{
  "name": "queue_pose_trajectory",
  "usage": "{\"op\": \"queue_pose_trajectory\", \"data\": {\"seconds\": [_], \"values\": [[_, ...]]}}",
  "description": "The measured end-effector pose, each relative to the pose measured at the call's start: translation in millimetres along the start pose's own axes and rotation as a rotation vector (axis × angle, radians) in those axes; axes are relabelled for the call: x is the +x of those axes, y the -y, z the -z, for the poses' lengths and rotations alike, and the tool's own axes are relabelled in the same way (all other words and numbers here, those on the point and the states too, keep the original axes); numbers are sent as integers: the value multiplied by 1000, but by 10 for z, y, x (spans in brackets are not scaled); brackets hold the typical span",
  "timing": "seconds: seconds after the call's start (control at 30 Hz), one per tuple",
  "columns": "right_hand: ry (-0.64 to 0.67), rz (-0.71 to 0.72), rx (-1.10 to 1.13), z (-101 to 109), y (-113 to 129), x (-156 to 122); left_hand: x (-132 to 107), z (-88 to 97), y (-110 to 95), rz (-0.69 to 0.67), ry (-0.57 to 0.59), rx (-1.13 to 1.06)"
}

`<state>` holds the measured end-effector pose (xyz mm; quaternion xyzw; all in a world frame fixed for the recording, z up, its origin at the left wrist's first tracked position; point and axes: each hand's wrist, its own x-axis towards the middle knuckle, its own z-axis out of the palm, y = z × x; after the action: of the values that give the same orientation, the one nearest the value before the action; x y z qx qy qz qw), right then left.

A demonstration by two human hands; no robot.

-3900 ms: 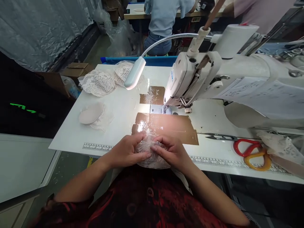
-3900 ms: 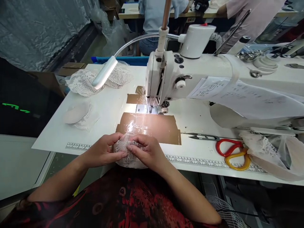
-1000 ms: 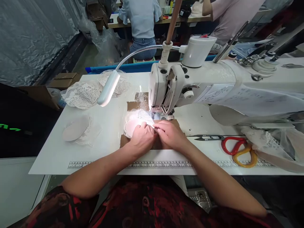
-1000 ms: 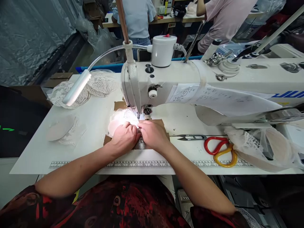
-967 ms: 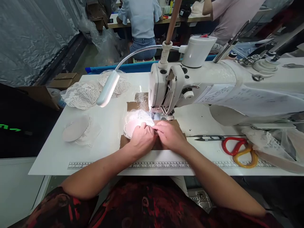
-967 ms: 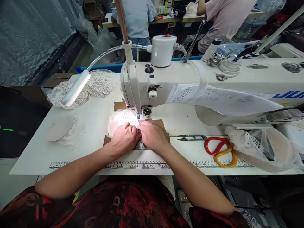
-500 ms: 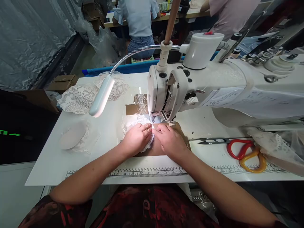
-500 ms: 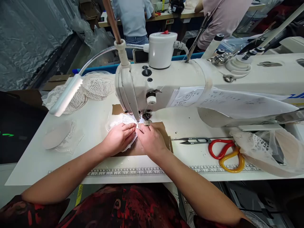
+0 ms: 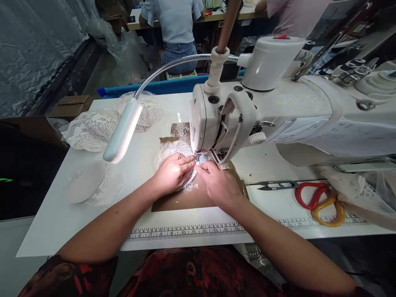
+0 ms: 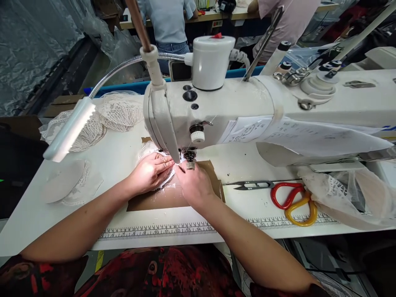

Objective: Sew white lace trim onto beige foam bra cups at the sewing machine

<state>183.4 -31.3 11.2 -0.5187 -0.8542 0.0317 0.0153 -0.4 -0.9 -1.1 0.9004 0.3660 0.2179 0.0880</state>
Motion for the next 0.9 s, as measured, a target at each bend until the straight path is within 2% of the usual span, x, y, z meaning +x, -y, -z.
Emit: {"op": "queue_pose_trajectory", "data": {"seconds": [0.2, 0.47, 0.63, 0.77, 0.83, 0.9], "values": [[-48, 35, 29, -44, -17, -39, 1, -23, 14, 60, 9, -37], [-103, 49, 94, -98, -52, -75, -24, -32, -11, 172, 72, 90], [-112, 41, 118, -108, -54, -91, -29, -16, -47, 293, 58, 145], [-190, 48, 237, -111, -70, -114, -75, 94, -42, 426, 69, 46], [-243, 66, 351, -114, -90, -130, -145, 177, -69, 376, 109, -71], [-275, 99, 452, -113, -112, -147, -240, 255, -145, 215, 211, -225]]}}
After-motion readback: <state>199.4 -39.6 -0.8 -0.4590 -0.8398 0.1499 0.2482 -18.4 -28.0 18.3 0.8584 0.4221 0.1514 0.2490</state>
